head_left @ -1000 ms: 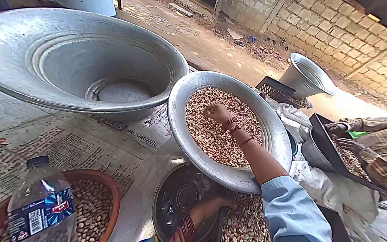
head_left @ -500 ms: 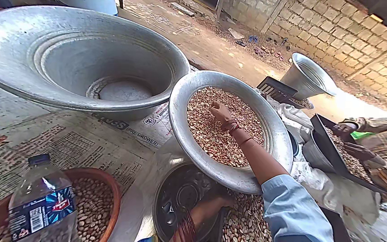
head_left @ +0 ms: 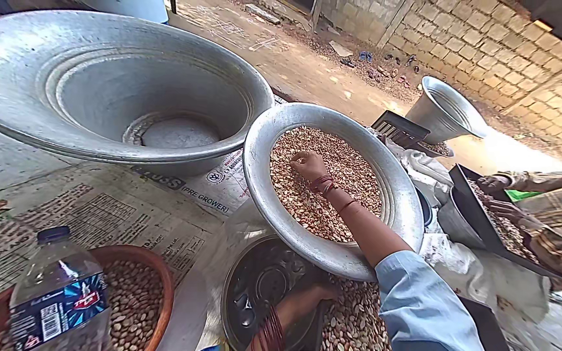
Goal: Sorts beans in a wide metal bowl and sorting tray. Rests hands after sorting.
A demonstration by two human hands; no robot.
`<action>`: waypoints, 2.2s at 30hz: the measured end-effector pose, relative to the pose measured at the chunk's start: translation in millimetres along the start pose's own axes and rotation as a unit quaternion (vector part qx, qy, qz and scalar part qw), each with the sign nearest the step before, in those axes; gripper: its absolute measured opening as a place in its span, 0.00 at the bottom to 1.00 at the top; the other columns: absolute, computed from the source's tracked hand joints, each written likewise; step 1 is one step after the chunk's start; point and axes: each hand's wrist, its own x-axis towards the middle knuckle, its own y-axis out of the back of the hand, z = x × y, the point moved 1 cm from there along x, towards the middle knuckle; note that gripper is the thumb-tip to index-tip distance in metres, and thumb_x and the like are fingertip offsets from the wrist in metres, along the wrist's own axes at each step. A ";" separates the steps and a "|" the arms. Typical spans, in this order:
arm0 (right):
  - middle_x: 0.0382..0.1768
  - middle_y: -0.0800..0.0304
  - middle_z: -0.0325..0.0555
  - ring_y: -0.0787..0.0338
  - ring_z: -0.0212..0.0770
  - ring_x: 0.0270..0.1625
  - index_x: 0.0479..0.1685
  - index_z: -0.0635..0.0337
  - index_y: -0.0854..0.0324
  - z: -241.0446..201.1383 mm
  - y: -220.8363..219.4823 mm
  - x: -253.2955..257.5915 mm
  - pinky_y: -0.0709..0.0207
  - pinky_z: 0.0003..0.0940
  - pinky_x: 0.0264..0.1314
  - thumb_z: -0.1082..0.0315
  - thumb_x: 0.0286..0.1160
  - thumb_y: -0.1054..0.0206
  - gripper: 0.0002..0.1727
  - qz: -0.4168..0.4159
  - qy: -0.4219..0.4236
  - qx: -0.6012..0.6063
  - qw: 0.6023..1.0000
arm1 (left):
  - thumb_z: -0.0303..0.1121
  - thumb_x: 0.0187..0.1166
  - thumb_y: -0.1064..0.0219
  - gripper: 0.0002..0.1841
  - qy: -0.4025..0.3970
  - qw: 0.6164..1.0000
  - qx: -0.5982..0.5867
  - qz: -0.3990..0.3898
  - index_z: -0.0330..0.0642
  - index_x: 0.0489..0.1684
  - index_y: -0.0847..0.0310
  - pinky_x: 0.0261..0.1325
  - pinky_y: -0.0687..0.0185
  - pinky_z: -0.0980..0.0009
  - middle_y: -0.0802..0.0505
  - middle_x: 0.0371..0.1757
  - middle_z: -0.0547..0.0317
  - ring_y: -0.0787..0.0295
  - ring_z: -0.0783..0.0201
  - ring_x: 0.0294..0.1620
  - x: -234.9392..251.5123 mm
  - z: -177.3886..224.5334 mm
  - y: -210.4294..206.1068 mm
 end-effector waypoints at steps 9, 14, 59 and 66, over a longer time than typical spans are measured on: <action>0.32 0.08 0.37 0.12 0.22 0.32 0.50 0.67 0.12 -87.9 79.1 -83.0 0.15 0.20 0.40 0.72 0.81 0.33 0.08 -0.244 0.158 0.155 0.944 | 0.26 0.76 0.34 0.21 -0.045 0.999 0.001 -0.007 0.23 0.66 0.24 0.67 0.25 0.65 0.14 0.60 0.44 0.20 0.65 0.58 3.8 -4.8 1.0; 0.59 0.07 0.48 0.08 0.39 0.54 0.70 0.58 0.15 -92.3 95.8 -121.1 0.18 0.39 0.62 0.76 0.86 0.47 0.21 -0.286 0.187 -0.062 0.938 | 0.27 0.74 0.33 0.26 -0.068 0.998 -0.013 0.011 0.22 0.70 0.27 0.71 0.26 0.66 0.16 0.65 0.41 0.20 0.64 0.64 2.8 -6.3 -2.5; 0.36 0.13 0.47 0.14 0.36 0.31 0.63 0.59 0.22 90.6 76.4 -11.3 0.18 0.35 0.38 0.61 0.89 0.47 0.16 0.030 -0.101 0.207 0.973 | 0.27 0.77 0.32 0.16 0.017 1.000 0.013 -0.012 0.29 0.59 0.20 0.64 0.23 0.69 0.12 0.52 0.52 0.18 0.68 0.54 0.0 3.8 -0.3; 0.26 0.15 0.31 0.23 0.20 0.24 0.43 0.63 0.12 69.8 65.1 -12.3 0.27 0.19 0.30 0.67 0.81 0.33 0.08 -0.300 0.012 0.069 0.951 | 0.27 0.78 0.32 0.14 0.018 1.000 0.018 -0.012 0.29 0.57 0.19 0.63 0.23 0.69 0.12 0.50 0.53 0.18 0.70 0.52 -0.8 4.8 -0.2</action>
